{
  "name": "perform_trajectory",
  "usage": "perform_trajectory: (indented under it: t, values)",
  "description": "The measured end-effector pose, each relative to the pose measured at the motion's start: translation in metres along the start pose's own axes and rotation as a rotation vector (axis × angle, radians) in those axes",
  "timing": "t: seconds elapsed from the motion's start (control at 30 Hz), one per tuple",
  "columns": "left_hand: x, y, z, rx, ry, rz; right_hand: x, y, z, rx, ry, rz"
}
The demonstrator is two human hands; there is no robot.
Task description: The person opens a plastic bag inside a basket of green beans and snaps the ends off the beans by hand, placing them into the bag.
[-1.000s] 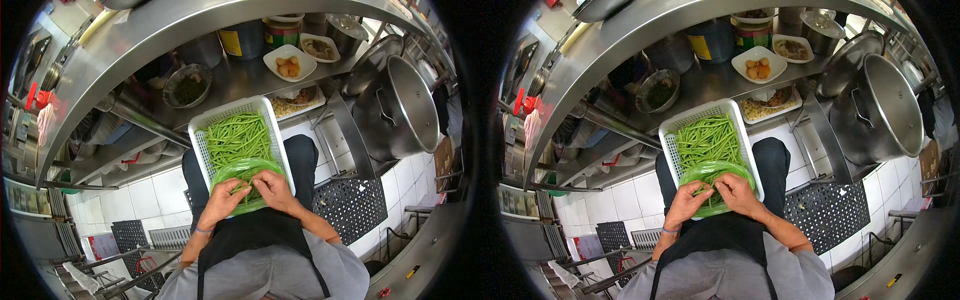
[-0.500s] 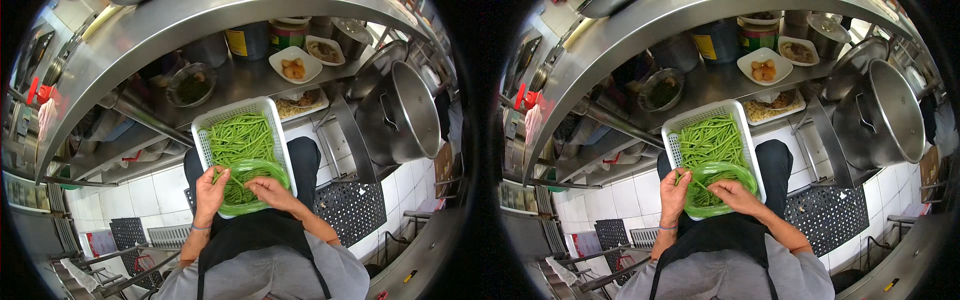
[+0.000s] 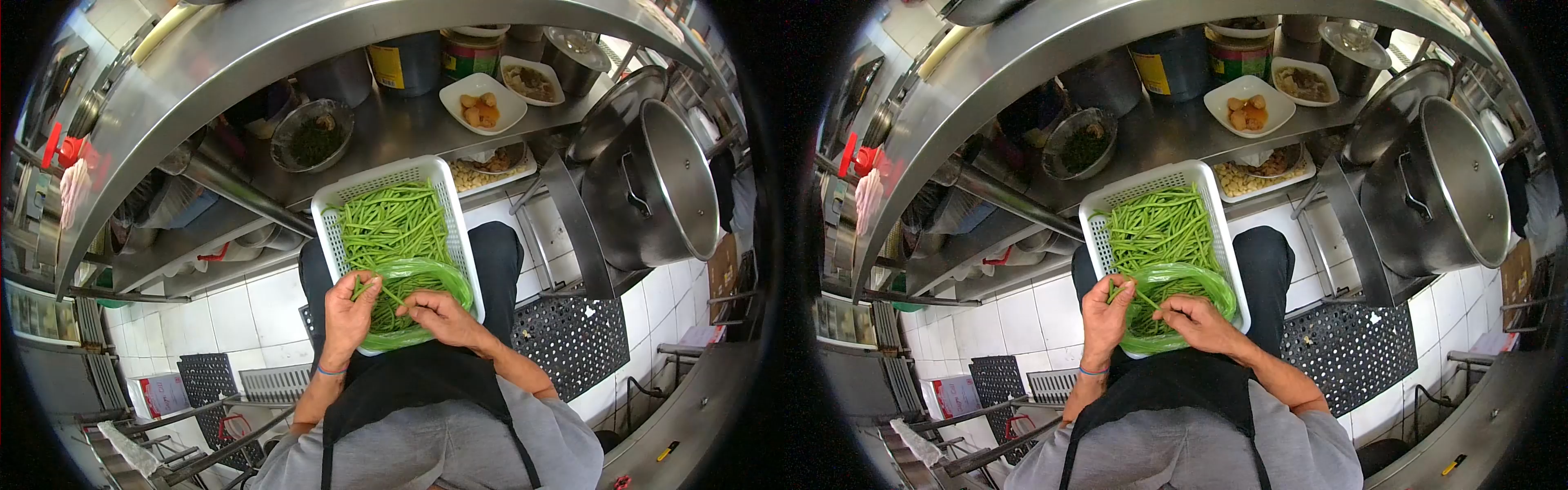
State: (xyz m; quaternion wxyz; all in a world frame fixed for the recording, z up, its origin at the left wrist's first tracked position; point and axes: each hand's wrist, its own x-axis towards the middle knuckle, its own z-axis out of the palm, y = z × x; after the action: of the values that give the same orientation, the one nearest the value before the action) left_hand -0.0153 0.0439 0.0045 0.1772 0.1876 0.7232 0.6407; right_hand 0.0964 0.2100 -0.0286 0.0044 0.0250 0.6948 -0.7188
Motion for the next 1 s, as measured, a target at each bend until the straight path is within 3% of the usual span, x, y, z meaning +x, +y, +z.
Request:
perform_trajectory:
  t: [0.23, 0.33, 0.43, 0.47, 0.53, 0.57, 0.6, 0.63, 0.7, 0.83, 0.87, 0.97, 1.0]
  values:
    - [-0.001, 0.000, -0.001, 0.024, 0.011, 0.013, 0.001, -0.002, 0.003, -0.054, 0.058, -0.033]
    - [-0.002, 0.017, -0.001, 0.246, -0.032, 0.200, 0.002, 0.003, 0.003, -0.158, 0.104, -0.089]
    - [-0.014, 0.041, 0.005, 0.299, -0.200, 0.198, 0.005, 0.015, 0.000, -0.395, 0.287, -0.110]
    - [-0.017, 0.042, 0.003, 0.298, -0.229, 0.237, 0.006, 0.017, -0.001, -0.294, 0.311, -0.067]
    - [-0.019, 0.028, -0.001, -0.054, -0.165, 0.100, 0.007, 0.019, -0.008, -0.090, 0.361, 0.020]
    - [-0.020, 0.022, -0.004, -0.227, -0.128, 0.027, 0.004, 0.019, -0.013, 0.184, 0.322, 0.077]
    - [-0.014, 0.021, -0.005, -0.591, -0.132, -0.056, 0.001, 0.017, -0.022, 0.454, 0.279, 0.129]
    - [-0.008, 0.021, -0.006, -0.639, -0.130, -0.162, -0.001, 0.009, -0.027, 0.726, 0.233, 0.184]
    - [0.003, 0.019, -0.003, -0.739, -0.134, -0.372, -0.003, 0.001, -0.027, 0.827, 0.286, 0.088]
    - [0.002, -0.006, 0.000, -0.320, -0.353, -0.543, -0.005, 0.016, -0.034, 0.768, 0.248, -0.014]
    - [0.000, -0.014, 0.002, 0.013, -0.373, -0.329, -0.006, 0.018, -0.034, 0.728, 0.248, -0.015]
    - [-0.005, 0.005, 0.002, 0.794, -0.367, -0.068, -0.010, 0.013, -0.032, 0.584, 0.223, 0.060]
    - [-0.009, 0.000, 0.002, 0.850, -0.306, 0.019, -0.010, 0.007, -0.032, 0.530, 0.207, 0.093]
